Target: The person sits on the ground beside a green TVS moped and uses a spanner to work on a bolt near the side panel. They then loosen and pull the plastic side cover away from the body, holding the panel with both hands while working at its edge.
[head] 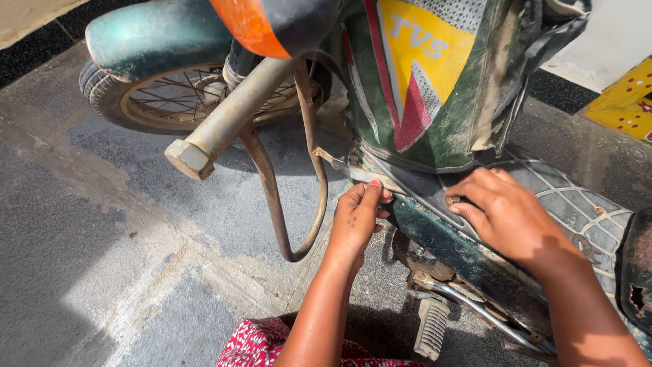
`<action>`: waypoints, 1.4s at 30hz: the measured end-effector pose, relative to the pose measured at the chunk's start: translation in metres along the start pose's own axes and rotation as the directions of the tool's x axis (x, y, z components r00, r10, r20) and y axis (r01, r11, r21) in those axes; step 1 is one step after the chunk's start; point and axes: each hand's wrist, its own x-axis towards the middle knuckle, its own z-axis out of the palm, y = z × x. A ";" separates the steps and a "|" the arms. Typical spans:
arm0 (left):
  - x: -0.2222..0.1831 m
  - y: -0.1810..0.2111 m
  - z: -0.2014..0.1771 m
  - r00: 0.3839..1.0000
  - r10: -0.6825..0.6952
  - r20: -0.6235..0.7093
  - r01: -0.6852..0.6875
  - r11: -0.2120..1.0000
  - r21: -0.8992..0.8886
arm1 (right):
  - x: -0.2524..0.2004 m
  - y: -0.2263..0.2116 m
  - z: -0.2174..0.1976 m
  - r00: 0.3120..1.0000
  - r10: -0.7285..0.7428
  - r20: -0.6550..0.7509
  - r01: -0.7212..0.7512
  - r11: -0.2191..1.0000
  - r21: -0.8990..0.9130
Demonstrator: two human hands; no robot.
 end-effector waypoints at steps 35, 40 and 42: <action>0.000 -0.002 0.002 1.000 0.008 -0.008 -0.008 1.000 0.005 | -0.003 0.010 0.017 0.975 0.187 0.123 -0.159 0.965 -0.209; -0.003 0.001 0.001 1.000 0.009 -0.008 -0.009 1.000 0.012 | -0.001 -0.002 0.005 0.999 0.023 0.027 -0.021 0.998 -0.056; -0.002 0.000 0.002 1.000 0.019 -0.004 -0.018 1.000 0.020 | -0.003 -0.001 0.006 0.995 0.098 0.020 -0.098 0.995 -0.015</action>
